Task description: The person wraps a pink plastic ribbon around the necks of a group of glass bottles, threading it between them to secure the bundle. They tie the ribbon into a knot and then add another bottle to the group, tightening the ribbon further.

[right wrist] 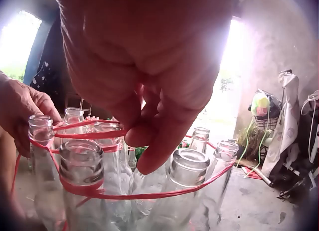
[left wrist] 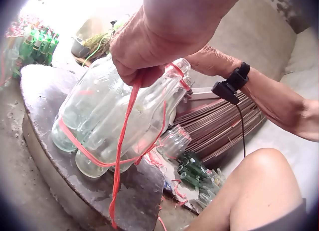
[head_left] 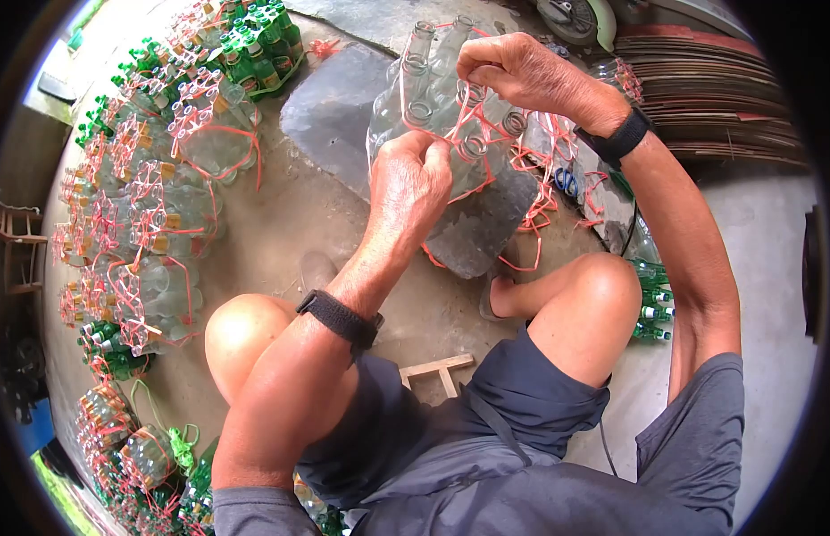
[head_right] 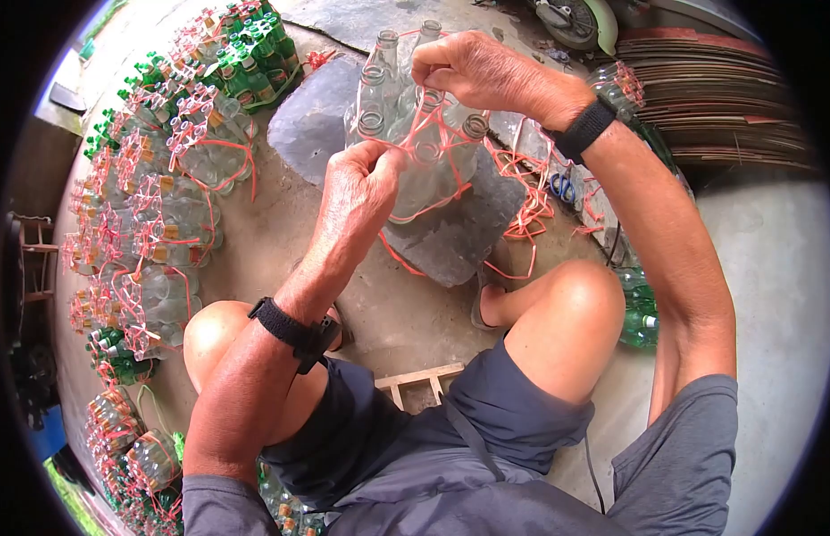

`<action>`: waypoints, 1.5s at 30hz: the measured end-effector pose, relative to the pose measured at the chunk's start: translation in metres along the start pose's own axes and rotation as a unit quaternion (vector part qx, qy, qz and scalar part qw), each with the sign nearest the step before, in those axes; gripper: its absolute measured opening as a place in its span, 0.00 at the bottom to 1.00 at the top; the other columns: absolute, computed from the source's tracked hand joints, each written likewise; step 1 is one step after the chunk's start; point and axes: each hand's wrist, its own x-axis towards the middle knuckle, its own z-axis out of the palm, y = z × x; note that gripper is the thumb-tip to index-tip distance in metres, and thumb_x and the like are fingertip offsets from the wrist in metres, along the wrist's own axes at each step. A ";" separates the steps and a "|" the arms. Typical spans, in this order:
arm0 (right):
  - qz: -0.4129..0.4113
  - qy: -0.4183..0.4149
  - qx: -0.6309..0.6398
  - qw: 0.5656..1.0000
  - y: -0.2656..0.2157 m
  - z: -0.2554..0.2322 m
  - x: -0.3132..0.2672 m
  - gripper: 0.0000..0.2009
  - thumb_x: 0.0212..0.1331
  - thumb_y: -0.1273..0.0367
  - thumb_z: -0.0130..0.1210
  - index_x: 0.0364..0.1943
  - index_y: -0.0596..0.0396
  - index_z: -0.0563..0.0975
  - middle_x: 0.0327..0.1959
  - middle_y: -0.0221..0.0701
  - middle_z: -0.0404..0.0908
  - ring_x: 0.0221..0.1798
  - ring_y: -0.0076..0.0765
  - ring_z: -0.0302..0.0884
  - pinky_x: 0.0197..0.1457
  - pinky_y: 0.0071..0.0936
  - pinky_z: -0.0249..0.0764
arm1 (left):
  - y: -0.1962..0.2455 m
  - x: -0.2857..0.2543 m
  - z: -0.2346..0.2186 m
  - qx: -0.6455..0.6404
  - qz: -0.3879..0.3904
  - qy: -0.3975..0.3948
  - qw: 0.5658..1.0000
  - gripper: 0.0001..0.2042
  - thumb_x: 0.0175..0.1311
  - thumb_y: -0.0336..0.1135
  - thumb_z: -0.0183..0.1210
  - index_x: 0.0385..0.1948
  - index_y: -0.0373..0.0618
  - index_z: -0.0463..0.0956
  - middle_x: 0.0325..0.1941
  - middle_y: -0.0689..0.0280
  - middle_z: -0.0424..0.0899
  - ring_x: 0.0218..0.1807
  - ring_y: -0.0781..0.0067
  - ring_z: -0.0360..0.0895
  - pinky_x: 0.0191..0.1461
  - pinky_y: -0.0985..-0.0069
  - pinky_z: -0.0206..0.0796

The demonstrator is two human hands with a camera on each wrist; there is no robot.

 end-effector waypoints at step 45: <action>0.126 0.178 -0.077 0.973 -0.094 0.072 -0.052 0.16 0.62 0.58 0.63 0.43 0.57 0.81 0.40 0.45 0.83 0.44 0.58 0.84 0.47 0.48 0.81 | 0.008 -0.008 -0.038 -0.026 -0.012 -0.036 0.999 0.12 0.64 0.39 0.64 0.26 0.41 0.85 0.18 0.83 0.67 0.22 0.90 0.57 0.25 0.81 0.44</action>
